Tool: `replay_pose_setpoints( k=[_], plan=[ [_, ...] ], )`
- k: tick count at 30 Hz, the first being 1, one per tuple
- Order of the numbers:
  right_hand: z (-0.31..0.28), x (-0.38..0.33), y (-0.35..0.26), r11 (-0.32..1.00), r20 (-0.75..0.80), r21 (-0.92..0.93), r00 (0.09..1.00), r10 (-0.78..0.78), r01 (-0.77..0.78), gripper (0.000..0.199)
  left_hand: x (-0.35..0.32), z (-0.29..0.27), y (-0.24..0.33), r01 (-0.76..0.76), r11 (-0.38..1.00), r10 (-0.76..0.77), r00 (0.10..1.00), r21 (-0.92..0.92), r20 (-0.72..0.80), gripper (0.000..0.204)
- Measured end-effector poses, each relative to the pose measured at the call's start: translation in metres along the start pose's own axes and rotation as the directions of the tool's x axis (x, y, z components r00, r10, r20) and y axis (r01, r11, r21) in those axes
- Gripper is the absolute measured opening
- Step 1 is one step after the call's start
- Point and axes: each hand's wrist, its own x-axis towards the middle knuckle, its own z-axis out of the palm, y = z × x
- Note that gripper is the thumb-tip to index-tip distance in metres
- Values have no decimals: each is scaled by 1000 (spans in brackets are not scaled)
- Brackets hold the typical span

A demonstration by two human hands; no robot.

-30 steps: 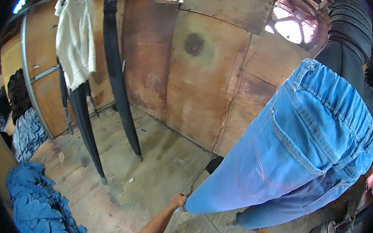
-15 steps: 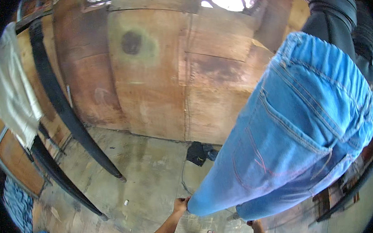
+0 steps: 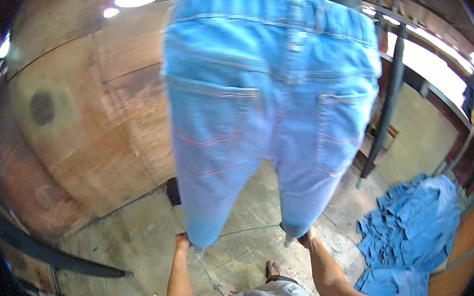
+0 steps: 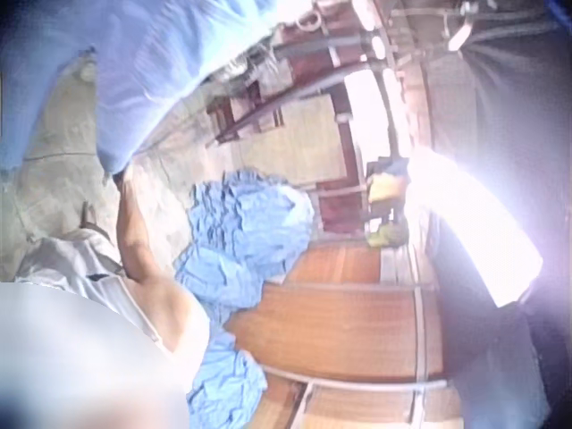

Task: The person repeatedly picks up light blue jeans from a pile, places them on a hanging form, and sprays them with a handheld spray gun. After spraying, the jeans are removed and returned to the pile. The process is repeated for several pairs.

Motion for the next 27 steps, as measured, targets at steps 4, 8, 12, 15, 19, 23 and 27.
replay_pose_setpoints(
  k=[4,8,12,15,19,23,27],
  plan=[
    [-13,6,-3,993,-200,-64,974,-109,99,25,-1,10,19,57,968,-47,998,245,-46,35],
    [-14,8,-3,980,-355,-149,918,-179,134,35,-30,36,16,51,973,-51,999,227,-8,35],
    [-11,13,-6,986,-236,-64,958,-164,153,38,-67,64,-4,131,987,-125,990,97,-63,31],
    [-8,22,-15,990,-185,-33,973,-140,136,36,-90,81,-16,182,981,-177,980,61,-87,28],
    [-6,35,-29,983,-163,-132,976,-145,124,35,-104,94,-29,196,974,-216,958,-117,-190,28],
    [-6,48,-48,971,-68,-178,982,-175,161,38,-104,95,-41,149,967,-206,936,-208,-287,24],
    [1,62,-72,949,-50,-261,979,-196,177,39,-119,87,-51,149,966,-228,877,-212,-422,21]
  ],
)
